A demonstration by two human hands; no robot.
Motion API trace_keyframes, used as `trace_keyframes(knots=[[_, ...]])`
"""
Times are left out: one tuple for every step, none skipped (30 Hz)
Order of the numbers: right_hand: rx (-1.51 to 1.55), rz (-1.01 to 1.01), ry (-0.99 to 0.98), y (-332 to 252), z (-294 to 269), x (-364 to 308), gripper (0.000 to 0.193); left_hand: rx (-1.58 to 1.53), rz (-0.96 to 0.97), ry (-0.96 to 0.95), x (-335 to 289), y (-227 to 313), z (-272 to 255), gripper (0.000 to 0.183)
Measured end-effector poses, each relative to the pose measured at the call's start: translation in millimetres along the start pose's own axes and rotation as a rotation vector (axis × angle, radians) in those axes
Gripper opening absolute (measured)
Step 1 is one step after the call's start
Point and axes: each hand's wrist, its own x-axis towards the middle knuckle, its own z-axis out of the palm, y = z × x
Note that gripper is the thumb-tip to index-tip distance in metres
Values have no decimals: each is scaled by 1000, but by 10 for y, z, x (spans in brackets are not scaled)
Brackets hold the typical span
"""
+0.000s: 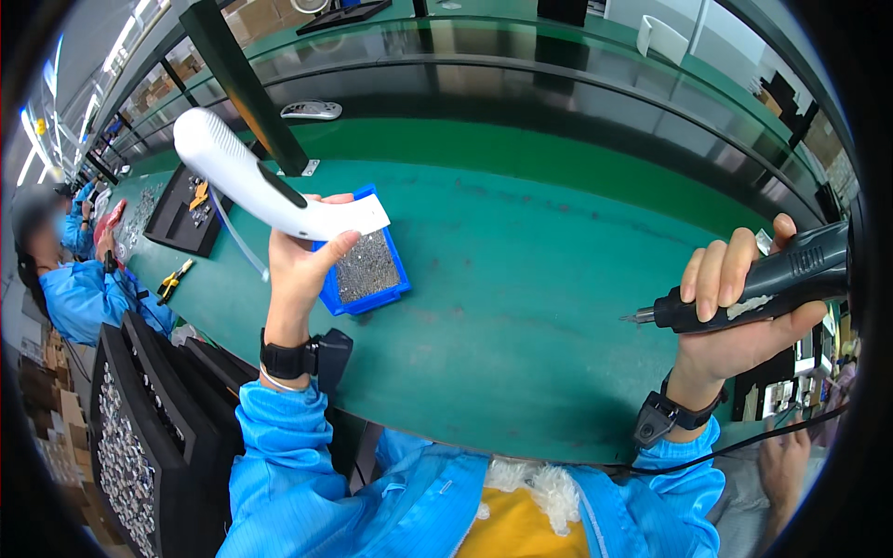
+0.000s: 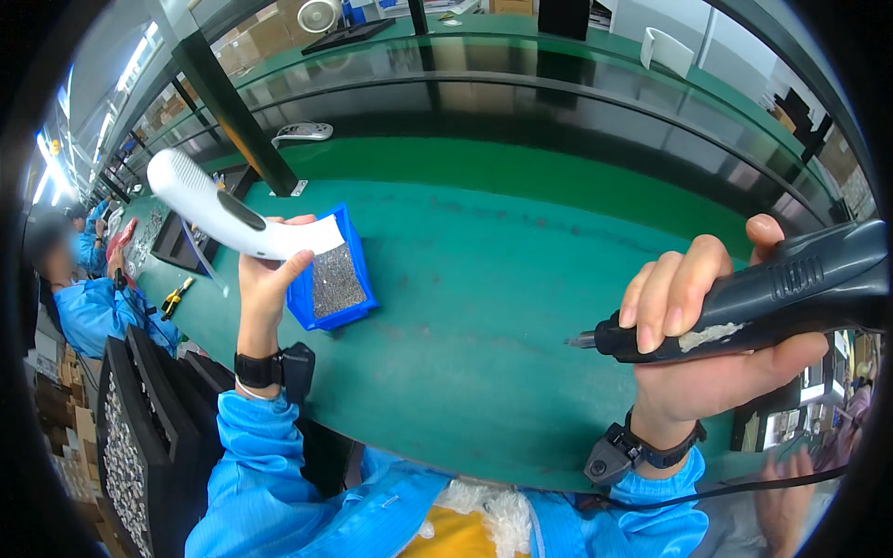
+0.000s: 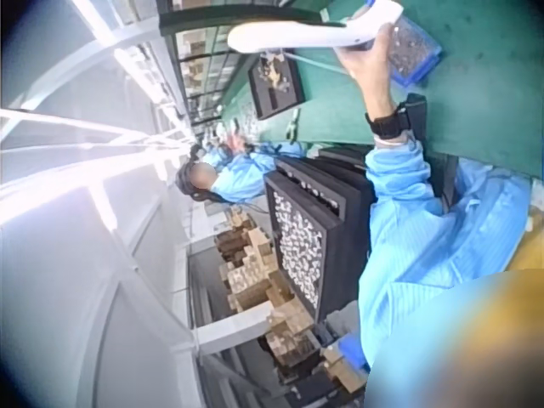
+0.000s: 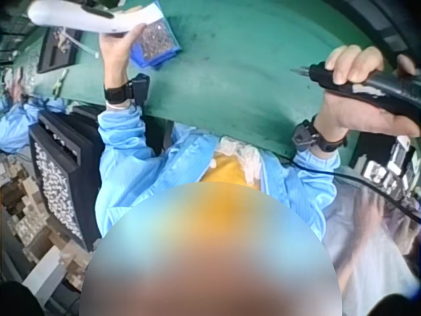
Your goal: Assembling the internal PCB and external plastic casing of a handheld electronic device using an electric screwdriver.
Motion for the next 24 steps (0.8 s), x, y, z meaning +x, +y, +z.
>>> trace_keyframes(knots=[[10, 10, 6, 7, 5, -3, 65, -12, -2, 51, 18, -49, 17, 52], [10, 6, 5, 1, 1, -3, 65, -26, -4, 102, 41, -77, 43, 54], [23, 13, 8, -7, -4, -2, 65, -136, -82, 92, 66, -79, 63, 55], [35, 21, 12, -17, -10, 0, 65, -138, -78, 91, 43, -62, 73, 55], [33, 20, 12, -29, 1, 0, 65, -51, 11, 79, -28, -28, 73, 53], [30, 17, 29, -36, 16, 7, 65, 34, 100, 67, -71, 2, 79, 52], [27, 13, 46, -49, 22, 6, 65, 9, 60, 117, -21, 24, 115, 47], [29, 11, 43, -35, 0, 10, 65, 10, 64, 119, -28, 35, 110, 47], [36, 37, 39, -26, -35, 4, 69, 36, 119, 132, -61, 47, 100, 47], [45, 63, 36, -10, -57, 9, 74, 64, 173, 145, -69, 49, 88, 48], [43, 52, 48, -13, -40, 20, 74, 261, 135, 143, -18, 23, 25, 47], [43, 55, 48, -22, -24, 6, 74, 150, 75, 167, 18, 21, 45, 46], [44, 49, 48, -30, -10, -11, 70, 145, 78, 165, -56, 12, 25, 49], [37, 32, 50, -46, -11, -9, 66, 132, 89, 156, -73, -4, 23, 52], [18, 32, 61, -66, -16, -13, 66, 126, 93, 152, -21, -13, 35, 52], [12, 26, 61, -76, -13, 13, 66, 172, 98, 165, 53, -20, 51, 49], [15, 17, 63, -68, -6, 37, 66, 226, 99, 184, 71, -30, 47, 46], [17, 7, 64, -66, -4, 50, 66, 227, 101, 186, 59, -58, 45, 46], [18, 6, 62, -73, -23, 44, 66, 199, 126, 159, 45, -99, 47, 46], [32, 28, 59, -72, -44, 19, 70, 175, 148, 133, 16, -125, 25, 45], [45, 51, 56, -70, -57, -4, 74, 155, 82, 126, 46, -129, 0, 44], [49, 54, 55, -67, -57, -22, 74, 158, 80, 130, 11, -112, -5, 44], [47, 52, 52, -86, -61, -19, 74, 56, 113, 131, 13, -53, 47, 45], [45, 50, 50, -104, -61, -12, 74, -47, 144, 132, 24, -18, 82, 45]])
